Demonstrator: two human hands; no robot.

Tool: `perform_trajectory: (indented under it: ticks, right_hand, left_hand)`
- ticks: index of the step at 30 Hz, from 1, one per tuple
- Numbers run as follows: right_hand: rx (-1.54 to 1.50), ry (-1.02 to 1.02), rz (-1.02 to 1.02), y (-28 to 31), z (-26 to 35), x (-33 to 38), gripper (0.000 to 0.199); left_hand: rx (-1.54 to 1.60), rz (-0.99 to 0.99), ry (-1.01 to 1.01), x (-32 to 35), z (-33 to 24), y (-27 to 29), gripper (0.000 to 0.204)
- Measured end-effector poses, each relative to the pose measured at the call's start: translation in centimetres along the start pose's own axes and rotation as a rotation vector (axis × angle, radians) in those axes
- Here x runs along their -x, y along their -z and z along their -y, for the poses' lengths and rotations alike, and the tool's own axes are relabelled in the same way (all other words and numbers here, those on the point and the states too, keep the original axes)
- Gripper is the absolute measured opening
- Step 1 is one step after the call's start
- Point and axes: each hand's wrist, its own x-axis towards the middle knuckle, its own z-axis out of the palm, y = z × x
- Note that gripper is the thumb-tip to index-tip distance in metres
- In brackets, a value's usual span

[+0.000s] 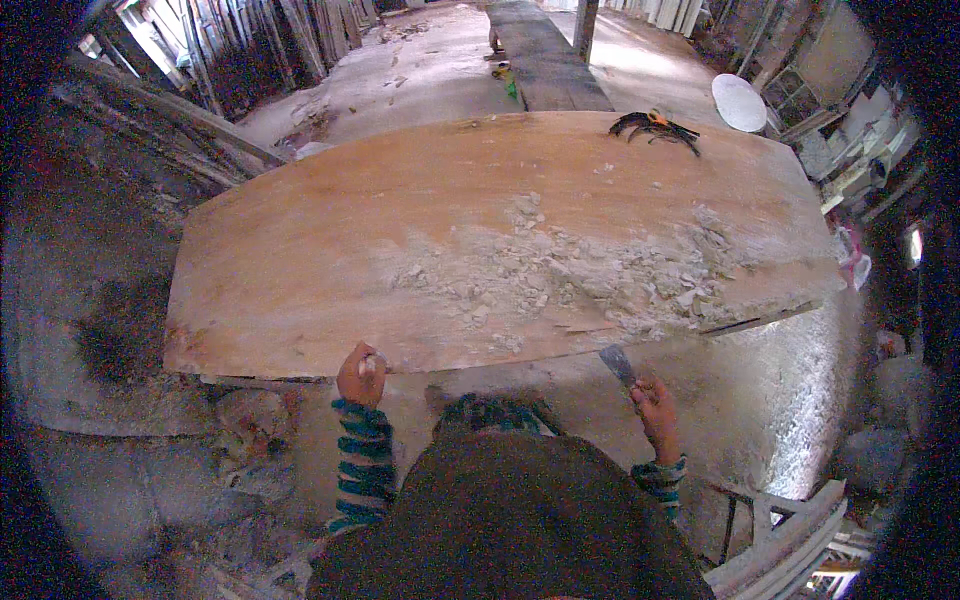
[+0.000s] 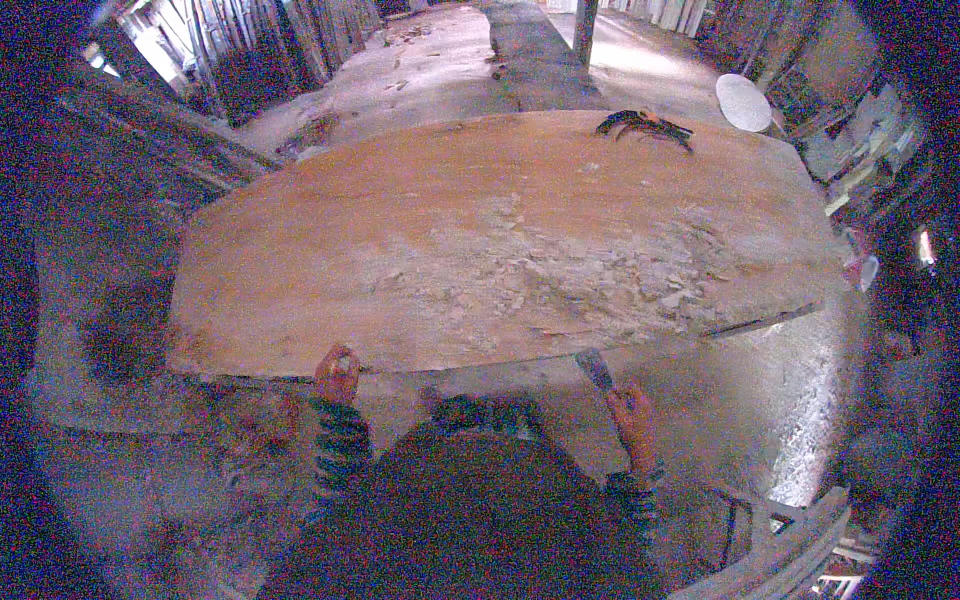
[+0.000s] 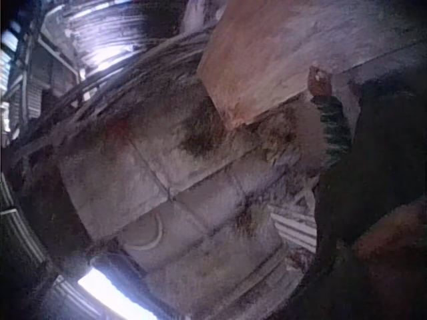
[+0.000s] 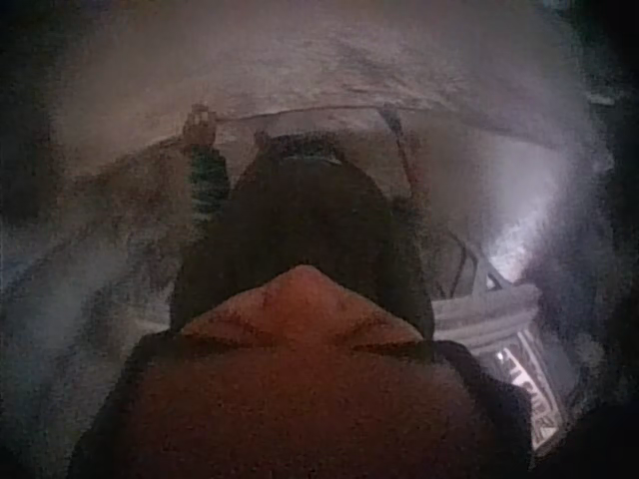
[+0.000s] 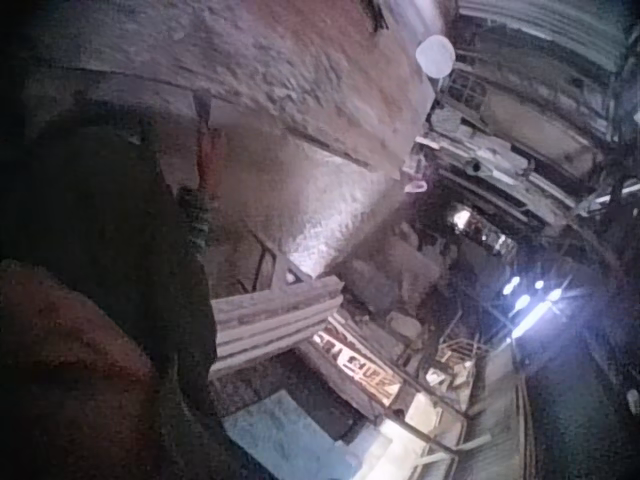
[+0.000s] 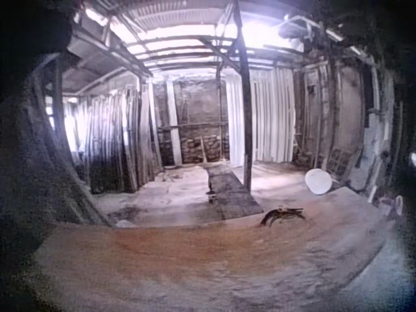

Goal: The person scrapes a large wooden board with a metal scraper, removing a white residue. They repeatedly wipe the scraper with a cloth and continue scraping across the board's surface.

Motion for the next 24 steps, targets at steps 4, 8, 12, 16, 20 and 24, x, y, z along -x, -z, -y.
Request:
perform_trajectory:
  ticks: [4, 8, 12, 16, 20, 24]
  right_hand:
    - [-0.034, -0.098, 0.042, -0.1, 4.6, 0.8, 0.030]
    - [-0.222, -0.070, 0.056, -0.5, 4.9, -0.4, 0.026]
    - [-0.308, -0.043, 0.000, -1.3, 7.2, -1.0, 0.023]
    - [-0.083, 0.009, -0.020, -0.6, 8.9, -0.4, 0.021]
    - [-0.105, 0.070, -0.016, -1.1, 8.0, -0.7, 0.021]
    - [-0.083, 0.042, 0.086, -1.9, 9.5, -0.9, 0.021]
  left_hand:
    - [-0.435, 0.263, -0.591, -2.1, -4.4, -5.1, 0.027]
    - [-0.160, 0.511, -0.424, -0.9, -15.2, -15.7, 0.029]
    - [0.351, 0.518, -0.236, -0.6, -17.3, -22.8, 0.031]
    - [0.386, 0.355, -0.331, -2.6, -14.7, -16.1, 0.031]
    - [0.721, 0.129, -0.117, -2.4, -6.3, -2.8, 0.031]
    - [-0.361, 0.183, 0.134, -2.2, -3.8, 5.5, 0.036]
